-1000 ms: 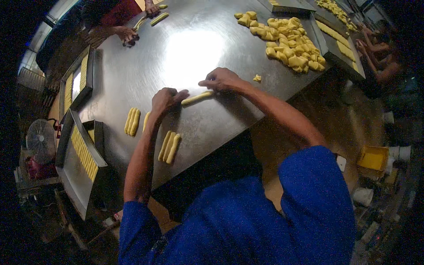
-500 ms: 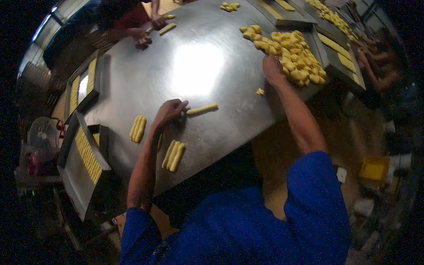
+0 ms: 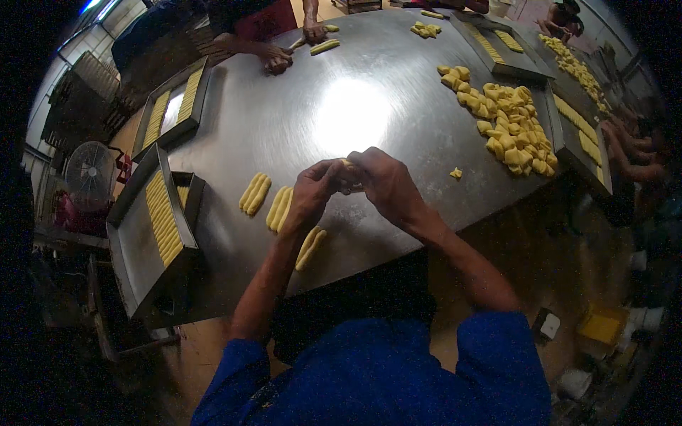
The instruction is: The person rolls pieces of dough into elongated cylinders by hand and arranges the rolled dough sticks together on the table.
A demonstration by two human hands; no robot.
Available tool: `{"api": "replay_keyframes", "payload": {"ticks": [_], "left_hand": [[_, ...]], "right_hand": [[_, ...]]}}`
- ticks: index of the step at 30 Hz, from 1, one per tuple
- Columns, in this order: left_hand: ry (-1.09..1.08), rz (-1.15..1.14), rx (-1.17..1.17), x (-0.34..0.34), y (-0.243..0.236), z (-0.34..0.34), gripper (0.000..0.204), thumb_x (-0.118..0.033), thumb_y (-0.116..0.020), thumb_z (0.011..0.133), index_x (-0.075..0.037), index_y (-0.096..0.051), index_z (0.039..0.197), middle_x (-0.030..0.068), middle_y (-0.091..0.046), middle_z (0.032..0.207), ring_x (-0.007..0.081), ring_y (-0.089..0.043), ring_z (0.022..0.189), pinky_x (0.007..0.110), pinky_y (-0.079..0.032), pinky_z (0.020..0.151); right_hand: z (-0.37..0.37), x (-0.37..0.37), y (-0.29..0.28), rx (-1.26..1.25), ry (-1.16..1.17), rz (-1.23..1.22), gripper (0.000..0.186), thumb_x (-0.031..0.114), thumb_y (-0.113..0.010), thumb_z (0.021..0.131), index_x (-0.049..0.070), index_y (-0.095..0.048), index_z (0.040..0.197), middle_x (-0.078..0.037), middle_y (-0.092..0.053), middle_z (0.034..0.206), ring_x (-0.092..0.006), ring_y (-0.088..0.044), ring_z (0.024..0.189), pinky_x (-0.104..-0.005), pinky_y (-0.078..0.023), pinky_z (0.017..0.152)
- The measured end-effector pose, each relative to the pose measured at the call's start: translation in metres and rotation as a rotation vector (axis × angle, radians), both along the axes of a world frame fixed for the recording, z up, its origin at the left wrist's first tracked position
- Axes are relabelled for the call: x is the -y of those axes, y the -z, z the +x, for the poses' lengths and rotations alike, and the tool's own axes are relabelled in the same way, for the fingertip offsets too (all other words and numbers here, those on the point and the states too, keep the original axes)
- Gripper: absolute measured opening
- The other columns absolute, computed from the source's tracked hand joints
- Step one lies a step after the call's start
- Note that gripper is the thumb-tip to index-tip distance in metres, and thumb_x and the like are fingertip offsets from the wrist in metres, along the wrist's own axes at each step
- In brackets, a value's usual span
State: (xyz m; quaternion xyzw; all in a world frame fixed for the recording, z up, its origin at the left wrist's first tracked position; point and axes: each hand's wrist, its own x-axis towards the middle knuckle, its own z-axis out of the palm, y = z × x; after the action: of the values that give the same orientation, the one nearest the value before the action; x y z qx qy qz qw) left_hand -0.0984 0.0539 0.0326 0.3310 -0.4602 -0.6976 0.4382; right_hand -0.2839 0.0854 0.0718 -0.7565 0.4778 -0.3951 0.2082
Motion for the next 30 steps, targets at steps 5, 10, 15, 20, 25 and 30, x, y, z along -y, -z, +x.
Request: {"api": "replay_keyframes", "payload": {"ticks": [5, 10, 15, 20, 25, 30], "left_hand": [[-0.034, -0.16, 0.047, -0.009, 0.004, 0.006, 0.031, -0.031, -0.067, 0.099, 0.0, -0.071, 0.103, 0.0071, -0.072, 0.088, 0.0132, -0.068, 0.08, 0.03, -0.055, 0.075], [0.018, -0.22, 0.015, 0.003, -0.004, 0.008, 0.025, -0.019, -0.071, 0.096, 0.001, -0.067, 0.11, 0.0084, -0.071, 0.099, 0.0158, -0.068, 0.087, 0.031, -0.056, 0.08], [0.25, -0.277, 0.429, 0.042, -0.024, 0.007, 0.037, -0.032, -0.07, 0.096, 0.002, -0.071, 0.112, 0.0107, -0.072, 0.089, 0.0161, -0.067, 0.079, 0.031, -0.056, 0.074], [0.341, -0.397, 0.996, 0.112, 0.036, -0.001, 0.041, -0.038, -0.075, 0.088, 0.002, -0.075, 0.094, 0.0107, -0.071, 0.076, 0.0178, -0.066, 0.068, 0.034, -0.054, 0.064], [0.274, -0.272, 1.377, 0.121, 0.05, -0.008, 0.047, -0.052, -0.082, 0.075, -0.007, -0.074, 0.085, 0.0085, -0.072, 0.074, 0.0243, -0.069, 0.07, 0.039, -0.052, 0.068], [0.162, -0.371, 1.229, 0.106, 0.051, -0.003, 0.046, -0.05, -0.082, 0.077, -0.008, -0.066, 0.085, 0.0058, -0.07, 0.078, 0.0217, -0.067, 0.075, 0.037, -0.051, 0.07]], "right_hand": [[0.004, -0.003, -0.001, 0.029, -0.036, 0.099, 0.029, 0.02, -0.065, 0.098, 0.0, -0.064, 0.119, -0.021, -0.067, 0.108, -0.028, -0.07, 0.092, -0.0379, -0.058, 0.074], [-0.015, 0.013, -0.005, 0.612, -0.226, 0.805, 0.036, 0.024, -0.066, 0.098, -0.003, -0.064, 0.121, -0.02, -0.068, 0.114, -0.028, -0.069, 0.104, -0.0407, -0.059, 0.091], [-0.036, 0.058, -0.001, 0.198, -0.157, 0.57, 0.044, 0.028, -0.079, 0.087, -0.005, -0.067, 0.114, -0.018, -0.071, 0.103, -0.0244, -0.069, 0.097, -0.034, -0.057, 0.081], [-0.036, 0.132, 0.05, -0.271, -0.169, 0.672, 0.039, 0.031, -0.081, 0.084, 0.002, -0.068, 0.106, -0.011, -0.071, 0.093, -0.0182, -0.065, 0.082, -0.0336, -0.053, 0.073], [-0.063, 0.111, 0.074, -0.519, 0.252, 0.512, 0.048, 0.046, -0.086, 0.075, 0.005, -0.067, 0.093, -0.01, -0.069, 0.079, -0.0271, -0.065, 0.073, -0.0385, -0.05, 0.066], [-0.085, 0.115, 0.097, -0.325, 0.109, 0.552, 0.048, 0.048, -0.087, 0.074, 0.007, -0.066, 0.088, -0.003, -0.061, 0.072, -0.0152, -0.055, 0.066, -0.0331, -0.044, 0.06]]}}
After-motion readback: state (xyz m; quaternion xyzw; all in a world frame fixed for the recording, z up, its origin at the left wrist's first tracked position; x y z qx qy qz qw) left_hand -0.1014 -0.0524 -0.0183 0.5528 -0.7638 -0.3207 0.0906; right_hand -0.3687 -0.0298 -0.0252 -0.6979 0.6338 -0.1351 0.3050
